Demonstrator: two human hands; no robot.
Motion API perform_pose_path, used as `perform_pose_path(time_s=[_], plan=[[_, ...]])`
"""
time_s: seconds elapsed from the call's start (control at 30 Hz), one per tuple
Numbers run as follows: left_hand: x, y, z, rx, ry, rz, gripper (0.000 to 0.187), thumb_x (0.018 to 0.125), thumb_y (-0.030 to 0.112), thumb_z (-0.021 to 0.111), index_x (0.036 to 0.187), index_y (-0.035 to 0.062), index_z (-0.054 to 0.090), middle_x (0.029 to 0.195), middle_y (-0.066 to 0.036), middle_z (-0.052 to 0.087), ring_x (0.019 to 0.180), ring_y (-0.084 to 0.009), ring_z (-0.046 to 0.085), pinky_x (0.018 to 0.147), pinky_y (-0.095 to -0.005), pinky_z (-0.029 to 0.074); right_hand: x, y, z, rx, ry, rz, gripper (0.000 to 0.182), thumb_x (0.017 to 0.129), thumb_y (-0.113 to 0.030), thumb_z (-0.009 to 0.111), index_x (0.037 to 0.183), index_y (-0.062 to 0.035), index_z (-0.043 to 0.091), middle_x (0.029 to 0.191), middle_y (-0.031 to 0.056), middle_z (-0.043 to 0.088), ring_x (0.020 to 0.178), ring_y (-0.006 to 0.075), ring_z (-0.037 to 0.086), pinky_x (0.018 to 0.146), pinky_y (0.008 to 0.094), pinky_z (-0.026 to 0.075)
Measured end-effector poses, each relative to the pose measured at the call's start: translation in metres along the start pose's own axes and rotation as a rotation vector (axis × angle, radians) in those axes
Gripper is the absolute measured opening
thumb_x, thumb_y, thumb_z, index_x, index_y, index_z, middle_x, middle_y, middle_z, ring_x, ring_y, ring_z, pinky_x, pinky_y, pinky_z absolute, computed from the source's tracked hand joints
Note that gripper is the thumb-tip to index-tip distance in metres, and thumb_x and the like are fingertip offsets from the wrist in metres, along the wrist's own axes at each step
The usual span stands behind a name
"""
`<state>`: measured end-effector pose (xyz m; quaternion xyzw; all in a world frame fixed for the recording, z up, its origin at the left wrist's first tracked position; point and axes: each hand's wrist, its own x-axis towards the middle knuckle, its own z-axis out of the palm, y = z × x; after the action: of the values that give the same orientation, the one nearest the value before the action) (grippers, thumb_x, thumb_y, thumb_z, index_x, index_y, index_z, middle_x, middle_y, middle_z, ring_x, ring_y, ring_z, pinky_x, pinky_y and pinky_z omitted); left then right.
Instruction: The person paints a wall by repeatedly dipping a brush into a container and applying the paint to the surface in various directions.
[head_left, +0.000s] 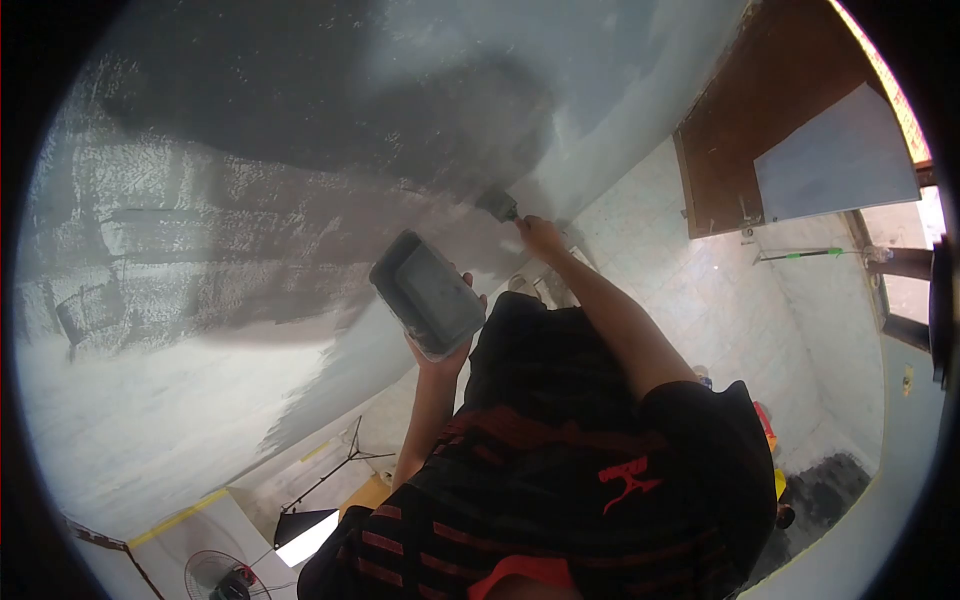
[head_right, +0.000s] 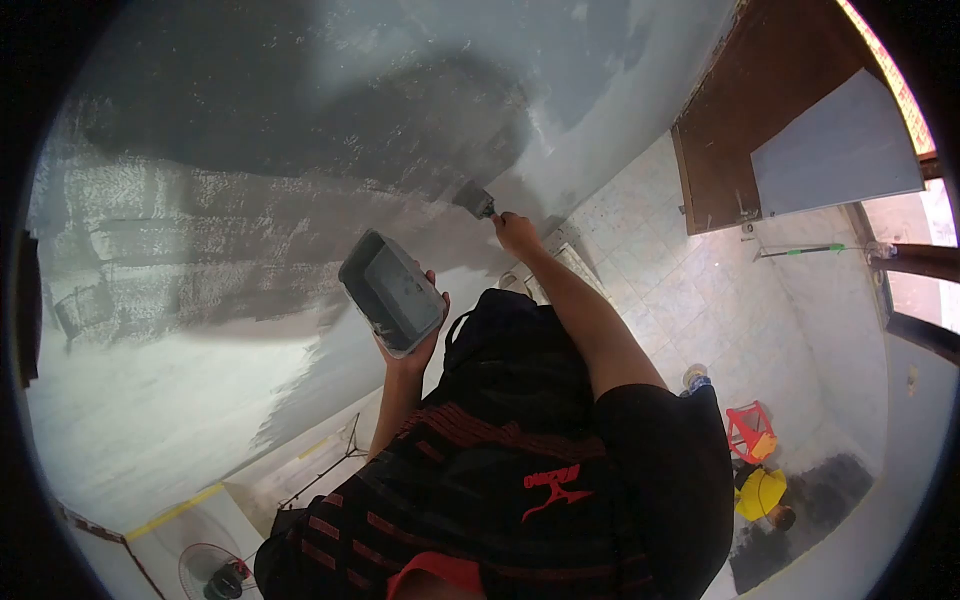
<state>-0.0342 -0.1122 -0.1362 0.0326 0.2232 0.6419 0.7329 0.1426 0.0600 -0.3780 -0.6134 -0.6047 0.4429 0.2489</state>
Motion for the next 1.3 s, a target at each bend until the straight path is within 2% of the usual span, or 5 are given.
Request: perform_pose_path(time_s=[0.47, 0.63, 0.87, 1.07, 1.3], plan=[[0.0, 0.003, 0.008, 0.038, 0.094, -0.055, 0.06, 0.108, 0.054, 0.048, 0.159, 0.0227, 0.046, 0.161, -0.006, 0.052, 0.146, -0.0302, 0.052, 0.121, -0.0596, 0.037, -0.005, -0.046, -0.005, 0.097, 0.008, -0.07, 0.047, 0.111, -0.045, 0.048, 0.104, -0.0036, 0.069, 0.084, 0.0271, 0.07, 0.092, 0.0519, 0.068, 0.084, 0.0612, 0.052], [0.007, 0.005, 0.011, 0.059, 0.092, -0.036, 0.059, 0.109, 0.054, 0.047, 0.159, 0.0226, 0.047, 0.16, -0.007, 0.052, 0.145, -0.0307, 0.052, 0.121, -0.06, 0.037, 0.011, -0.016, 0.012, -0.044, -0.147, 0.175, 0.053, 0.111, -0.05, 0.045, 0.12, -0.0073, 0.074, 0.119, 0.0247, 0.075, 0.116, 0.0472, 0.069, 0.099, 0.0589, 0.055], [0.008, 0.005, 0.017, 0.071, 0.112, -0.028, 0.059, 0.108, 0.054, 0.047, 0.159, 0.0232, 0.047, 0.161, -0.007, 0.052, 0.146, -0.0308, 0.052, 0.12, -0.0606, 0.037, 0.044, 0.022, 0.036, -0.133, -0.197, 0.269, 0.056, 0.111, -0.048, 0.045, 0.127, -0.0018, 0.072, 0.131, 0.0259, 0.071, 0.128, 0.0452, 0.065, 0.107, 0.0579, 0.052], [0.0, 0.006, 0.011, 0.035, 0.088, -0.016, 0.059, 0.108, 0.054, 0.047, 0.159, 0.024, 0.047, 0.161, -0.006, 0.052, 0.146, -0.0305, 0.052, 0.119, -0.0594, 0.038, 0.03, 0.064, 0.034, -0.213, -0.277, 0.021, 0.06, 0.11, -0.052, 0.048, 0.117, 0.001, 0.075, 0.117, 0.0281, 0.075, 0.115, 0.0498, 0.069, 0.1, 0.0567, 0.054], [-0.004, 0.006, -0.006, -0.01, 0.128, -0.003, 0.06, 0.108, 0.054, 0.048, 0.16, 0.0231, 0.046, 0.162, -0.007, 0.051, 0.148, -0.0317, 0.05, 0.122, -0.0617, 0.035, -0.03, -0.052, -0.044, 0.205, -0.068, -0.232, 0.047, 0.111, -0.044, 0.052, 0.102, -0.0009, 0.068, 0.082, 0.0261, 0.068, 0.085, 0.0489, 0.068, 0.077, 0.0571, 0.051]])
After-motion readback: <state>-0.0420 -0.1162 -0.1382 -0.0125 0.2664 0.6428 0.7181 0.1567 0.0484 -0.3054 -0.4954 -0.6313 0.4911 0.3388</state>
